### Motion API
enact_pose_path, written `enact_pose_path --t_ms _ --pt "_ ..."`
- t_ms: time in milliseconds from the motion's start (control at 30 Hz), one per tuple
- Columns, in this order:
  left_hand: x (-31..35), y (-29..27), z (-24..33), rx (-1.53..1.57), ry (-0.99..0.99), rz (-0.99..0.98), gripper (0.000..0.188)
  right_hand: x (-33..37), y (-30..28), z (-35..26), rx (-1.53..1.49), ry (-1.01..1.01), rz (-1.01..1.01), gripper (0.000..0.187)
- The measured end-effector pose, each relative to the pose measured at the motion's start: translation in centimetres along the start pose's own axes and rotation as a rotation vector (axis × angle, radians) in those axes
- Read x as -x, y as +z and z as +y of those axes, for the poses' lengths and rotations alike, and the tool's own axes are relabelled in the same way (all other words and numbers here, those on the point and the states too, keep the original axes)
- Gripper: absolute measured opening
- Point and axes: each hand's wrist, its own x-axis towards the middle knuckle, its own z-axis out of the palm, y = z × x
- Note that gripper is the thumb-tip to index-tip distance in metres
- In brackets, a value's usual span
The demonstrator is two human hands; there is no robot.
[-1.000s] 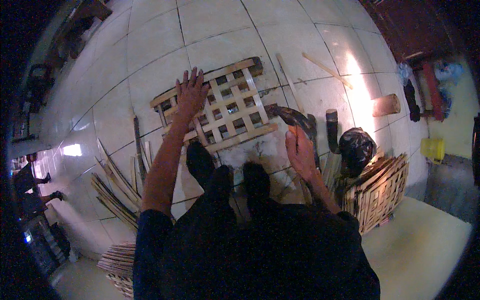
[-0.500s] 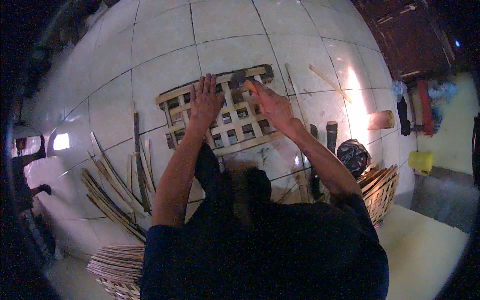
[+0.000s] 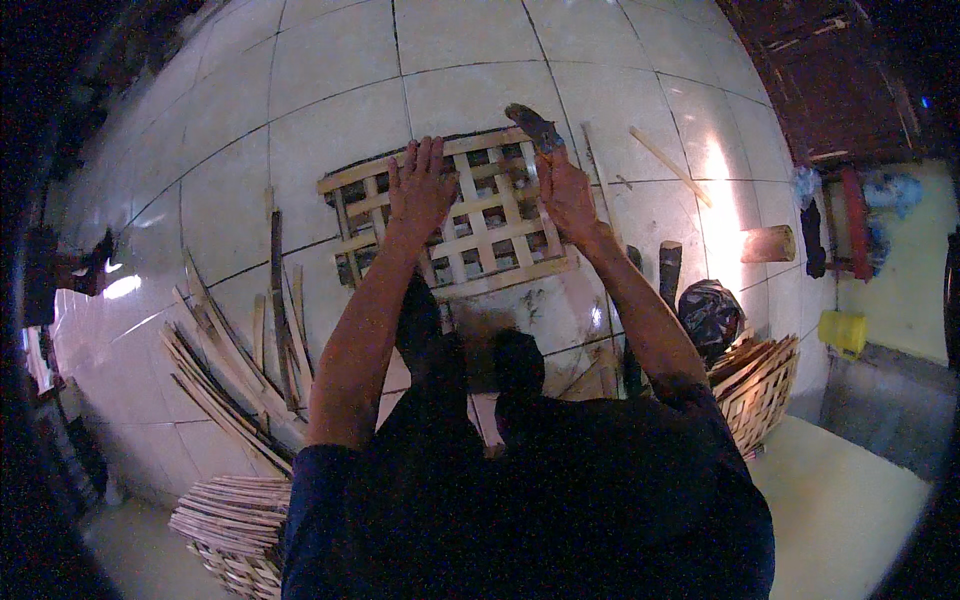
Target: The person sits on the floor and assembles a wooden lattice panel by hand. They place thin wooden strips into a grid pattern and use a hammer to secure them in place.
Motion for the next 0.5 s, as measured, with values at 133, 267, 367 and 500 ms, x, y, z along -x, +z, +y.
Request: enact_pose_path --t_ms 133,267,367,500 --pt "-0.3 -0.4 0.4 0.034 -0.013 -0.048 0.064 -1.5 0.1 3.0 0.235 0.222 -0.18 0.042" --pt "0.4 0.3 0.0 -0.013 0.032 0.051 0.063 0.0 2.0 4.7 0.202 0.036 -0.007 0.043" --pt "-0.3 0.6 -0.3 0.058 0.013 0.056 0.064 -0.8 1.3 2.6 -0.011 0.268 -0.076 0.041" --pt "0.4 1.0 -0.5 0.113 0.036 0.125 0.063 0.1 -0.8 -0.4 -0.11 0.263 -0.066 0.038"
